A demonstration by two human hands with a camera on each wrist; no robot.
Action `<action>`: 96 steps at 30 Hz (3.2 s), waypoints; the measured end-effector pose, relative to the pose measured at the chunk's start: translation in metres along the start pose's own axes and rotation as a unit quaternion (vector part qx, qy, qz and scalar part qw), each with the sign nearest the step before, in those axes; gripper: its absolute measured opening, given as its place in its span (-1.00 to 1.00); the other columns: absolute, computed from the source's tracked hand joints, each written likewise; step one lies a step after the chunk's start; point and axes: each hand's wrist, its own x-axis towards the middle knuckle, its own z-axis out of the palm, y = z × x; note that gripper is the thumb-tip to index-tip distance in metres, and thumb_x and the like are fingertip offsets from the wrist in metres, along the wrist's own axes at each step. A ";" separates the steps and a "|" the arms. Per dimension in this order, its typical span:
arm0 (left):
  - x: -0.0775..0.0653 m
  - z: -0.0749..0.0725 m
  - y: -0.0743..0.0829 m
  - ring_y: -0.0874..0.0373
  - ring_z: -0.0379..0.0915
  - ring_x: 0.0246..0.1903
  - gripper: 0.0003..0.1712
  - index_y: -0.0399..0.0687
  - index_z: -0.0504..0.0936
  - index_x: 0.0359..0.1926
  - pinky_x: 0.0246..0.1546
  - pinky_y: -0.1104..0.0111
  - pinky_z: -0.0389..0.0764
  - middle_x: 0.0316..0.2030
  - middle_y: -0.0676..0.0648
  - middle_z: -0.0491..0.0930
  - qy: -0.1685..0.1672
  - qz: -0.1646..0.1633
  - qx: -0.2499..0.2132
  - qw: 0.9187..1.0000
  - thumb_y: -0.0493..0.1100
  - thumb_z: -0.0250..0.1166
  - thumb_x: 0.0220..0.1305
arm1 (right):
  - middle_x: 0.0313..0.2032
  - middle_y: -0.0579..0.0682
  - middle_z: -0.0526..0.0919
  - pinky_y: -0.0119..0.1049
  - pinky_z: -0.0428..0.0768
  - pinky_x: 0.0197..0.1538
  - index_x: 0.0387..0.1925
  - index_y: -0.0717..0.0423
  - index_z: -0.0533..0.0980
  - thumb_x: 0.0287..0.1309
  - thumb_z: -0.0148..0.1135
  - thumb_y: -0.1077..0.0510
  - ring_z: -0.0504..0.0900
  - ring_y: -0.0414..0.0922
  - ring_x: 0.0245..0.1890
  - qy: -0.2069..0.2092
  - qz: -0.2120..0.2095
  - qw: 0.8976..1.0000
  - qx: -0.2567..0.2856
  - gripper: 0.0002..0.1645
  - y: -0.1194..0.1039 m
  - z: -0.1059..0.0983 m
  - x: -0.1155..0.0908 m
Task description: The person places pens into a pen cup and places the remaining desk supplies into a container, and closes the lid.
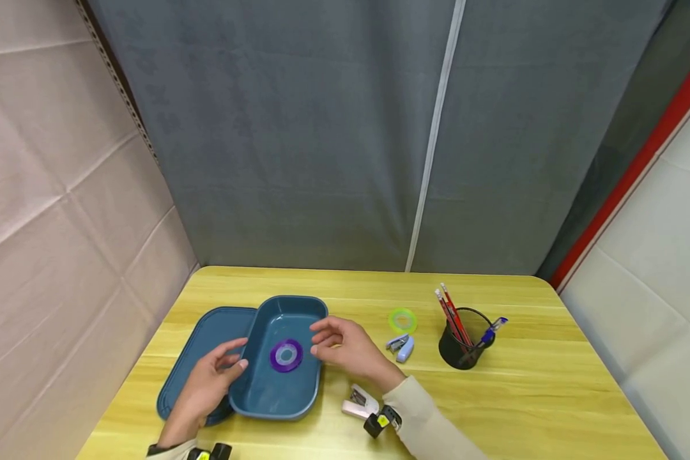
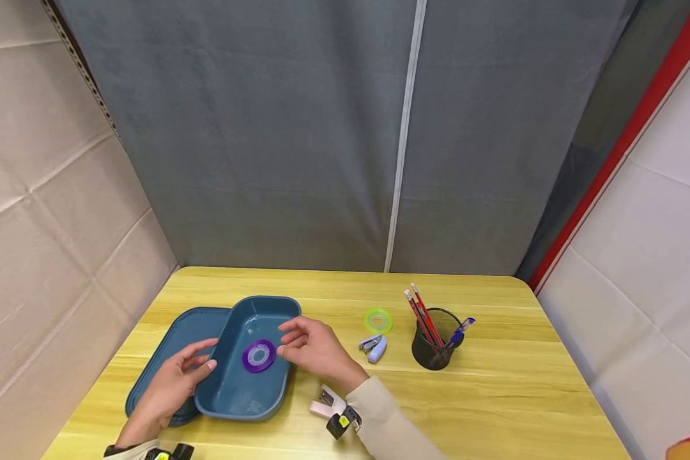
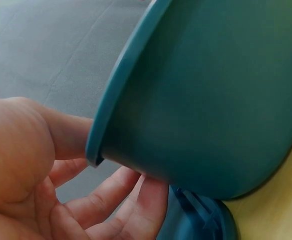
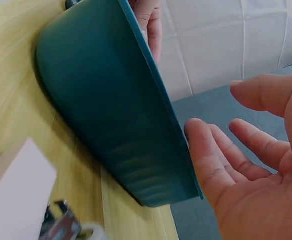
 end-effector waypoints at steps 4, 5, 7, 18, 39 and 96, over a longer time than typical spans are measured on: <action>0.000 0.000 0.000 0.04 0.61 -0.03 -0.40 0.11 0.46 0.50 -0.38 0.28 0.55 0.25 -0.27 0.62 -0.001 -0.001 -0.005 1.000 -0.09 0.33 0.51 | 0.05 0.22 0.71 -0.39 0.66 0.03 0.22 0.18 0.59 0.28 0.48 0.15 0.68 -0.08 -0.04 -0.001 0.003 1.000 0.004 -0.49 0.002 -0.007 -0.009; 0.000 0.000 0.000 0.05 0.60 -0.05 -0.40 0.10 0.46 0.50 -0.40 0.28 0.54 0.25 -0.28 0.62 -0.002 0.000 -0.006 1.000 -0.09 0.33 0.51 | 0.05 0.21 0.72 -0.39 0.67 0.02 0.23 0.19 0.59 0.28 0.48 0.15 0.68 -0.09 -0.03 -0.002 0.002 1.000 0.002 -0.48 0.003 -0.008 -0.011; 0.000 0.000 0.000 0.06 0.59 -0.09 -0.39 0.10 0.46 0.51 -0.43 0.28 0.53 0.25 -0.28 0.62 -0.002 0.000 -0.008 1.000 -0.09 0.33 0.51 | 0.04 0.20 0.72 -0.41 0.67 0.01 0.22 0.22 0.59 0.28 0.48 0.16 0.68 -0.09 -0.04 -0.001 -0.005 1.000 -0.012 -0.49 0.005 -0.012 -0.016; 0.001 0.000 0.000 0.05 0.59 -0.06 -0.39 0.09 0.45 0.51 -0.45 0.28 0.53 0.26 -0.30 0.61 -0.001 0.000 -0.005 1.000 -0.10 0.33 0.51 | 0.02 0.30 0.67 -0.45 0.68 -0.01 0.17 0.32 0.57 0.27 0.47 0.21 0.68 -0.07 -0.07 -0.030 0.003 0.999 -0.045 -0.50 0.027 -0.033 -0.043; -0.001 -0.001 0.000 0.05 0.58 -0.05 -0.39 0.12 0.44 0.52 -0.42 0.27 0.55 0.29 -0.31 0.58 -0.008 -0.004 -0.004 1.000 -0.09 0.32 0.52 | -0.07 -0.03 0.71 -0.38 0.70 -0.05 0.14 0.19 0.62 0.14 0.58 0.14 0.66 -0.20 -0.09 -0.059 0.013 0.992 -0.113 -0.45 0.046 -0.039 -0.076; 0.001 0.000 -0.002 0.22 0.21 -0.58 -0.38 0.14 0.43 0.53 -0.51 0.34 0.45 0.30 -0.30 0.57 -0.011 -0.018 -0.040 0.999 -0.10 0.32 0.52 | -0.01 -0.08 0.75 -0.45 0.59 -0.05 0.19 0.18 0.65 0.04 0.58 0.17 0.58 -0.36 -0.18 -0.032 -0.016 0.980 -0.196 -0.37 0.044 -0.034 -0.075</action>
